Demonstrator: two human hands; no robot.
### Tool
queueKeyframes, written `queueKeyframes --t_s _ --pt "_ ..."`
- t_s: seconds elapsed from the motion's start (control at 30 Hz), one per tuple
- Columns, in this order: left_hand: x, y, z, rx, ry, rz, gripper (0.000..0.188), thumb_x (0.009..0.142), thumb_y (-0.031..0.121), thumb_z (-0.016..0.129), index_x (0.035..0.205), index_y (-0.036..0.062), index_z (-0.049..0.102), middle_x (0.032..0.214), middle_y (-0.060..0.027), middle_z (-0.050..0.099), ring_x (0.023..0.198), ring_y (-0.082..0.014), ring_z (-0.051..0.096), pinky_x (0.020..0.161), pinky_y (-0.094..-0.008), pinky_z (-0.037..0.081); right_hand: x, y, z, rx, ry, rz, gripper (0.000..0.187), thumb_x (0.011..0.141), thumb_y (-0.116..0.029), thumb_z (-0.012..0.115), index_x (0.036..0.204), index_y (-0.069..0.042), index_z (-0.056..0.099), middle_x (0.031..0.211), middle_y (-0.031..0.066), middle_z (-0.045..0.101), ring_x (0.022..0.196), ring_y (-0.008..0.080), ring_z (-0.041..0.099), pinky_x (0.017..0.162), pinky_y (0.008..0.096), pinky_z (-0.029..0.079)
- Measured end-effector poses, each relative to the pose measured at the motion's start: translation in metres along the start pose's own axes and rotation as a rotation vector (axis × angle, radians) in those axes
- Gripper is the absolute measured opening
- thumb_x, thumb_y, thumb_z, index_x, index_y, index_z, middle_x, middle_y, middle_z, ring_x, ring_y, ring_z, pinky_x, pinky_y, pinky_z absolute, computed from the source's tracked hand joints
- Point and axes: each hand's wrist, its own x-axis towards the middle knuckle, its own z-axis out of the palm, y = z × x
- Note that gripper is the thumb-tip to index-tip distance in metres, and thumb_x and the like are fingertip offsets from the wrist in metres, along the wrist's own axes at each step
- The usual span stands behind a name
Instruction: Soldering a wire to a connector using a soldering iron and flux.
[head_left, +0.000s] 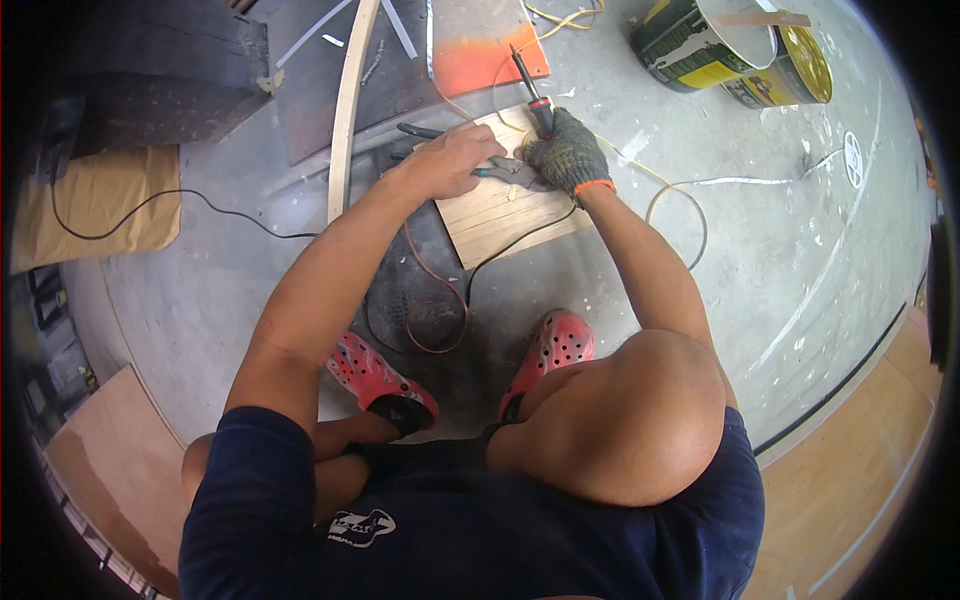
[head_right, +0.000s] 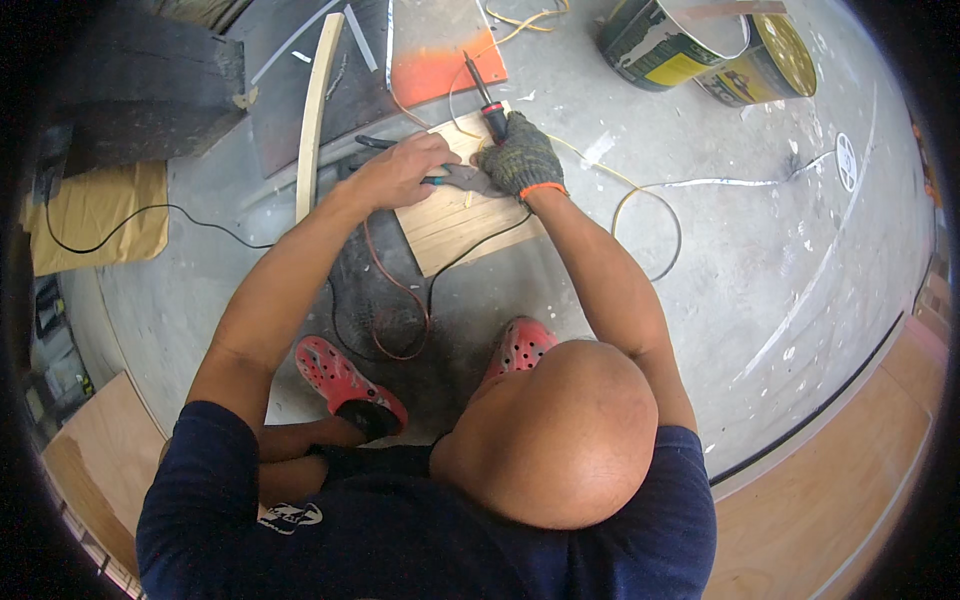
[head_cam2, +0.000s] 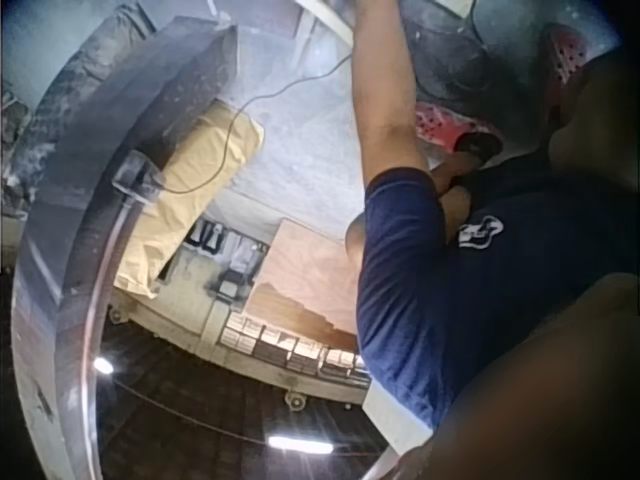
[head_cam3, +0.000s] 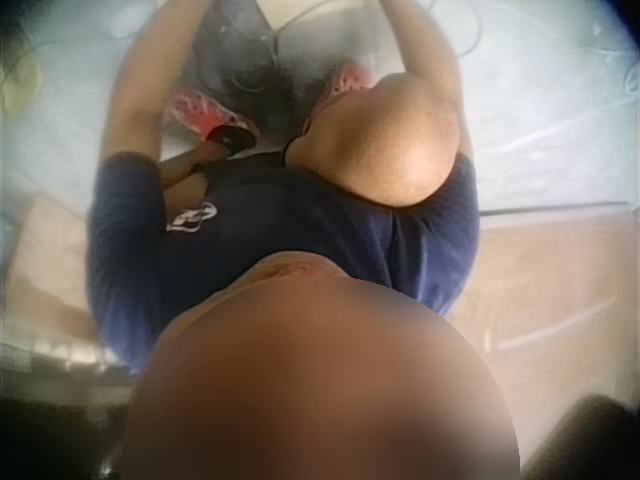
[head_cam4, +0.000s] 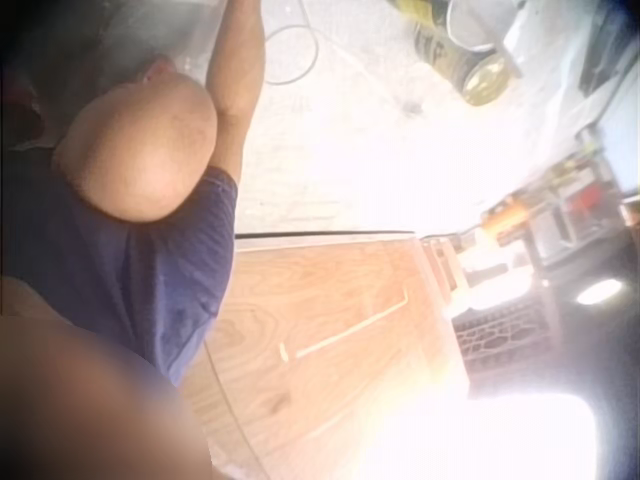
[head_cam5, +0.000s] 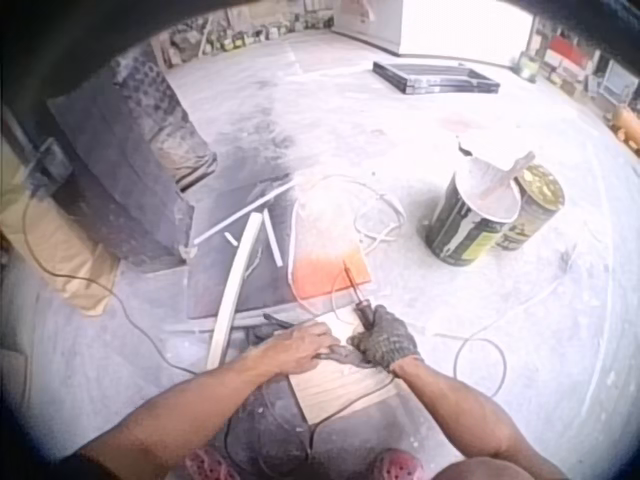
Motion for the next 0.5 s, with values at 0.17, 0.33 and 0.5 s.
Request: queueKeyframes --t_s 0.17,0.33,0.5 --pt "0.0011 -0.0035 0.0032 -0.011 0.024 -0.025 0.045 0.071 0.0 0.074 0.114 0.0059 0.063 0.114 -0.012 0.059 0.114 -0.0329 0.053 0.102 -0.0432 0.044 0.0009 -0.0009 -0.0014 0.054 -0.047 0.035 0.076 0.068 -0.037 0.085 0.128 -0.001 0.057 0.119 0.0258 0.066 0.114 0.039 0.063 0.095 0.0441 0.05" --pt "0.0006 -0.0042 0.005 -0.026 0.014 -0.028 0.046 0.071 0.001 0.076 0.115 0.0067 0.063 0.113 -0.0106 0.06 0.115 -0.0325 0.053 0.103 -0.0422 0.044 -0.0007 -0.0001 -0.0035 0.018 -0.018 -0.007 0.067 0.069 -0.036 0.085 0.12 -0.001 0.06 0.111 0.0252 0.068 0.108 0.0396 0.065 0.091 0.0454 0.05" --pt "0.0022 -0.0014 0.0054 -0.04 0.013 -0.034 0.047 0.071 0.001 0.077 0.115 0.0074 0.064 0.113 -0.0098 0.061 0.114 -0.0326 0.053 0.103 -0.0427 0.043 -0.0025 -0.0025 -0.0037 0.005 0.002 -0.007 0.061 0.069 -0.036 0.085 0.114 -0.002 0.06 0.11 0.025 0.068 0.106 0.0399 0.065 0.09 0.046 0.05"
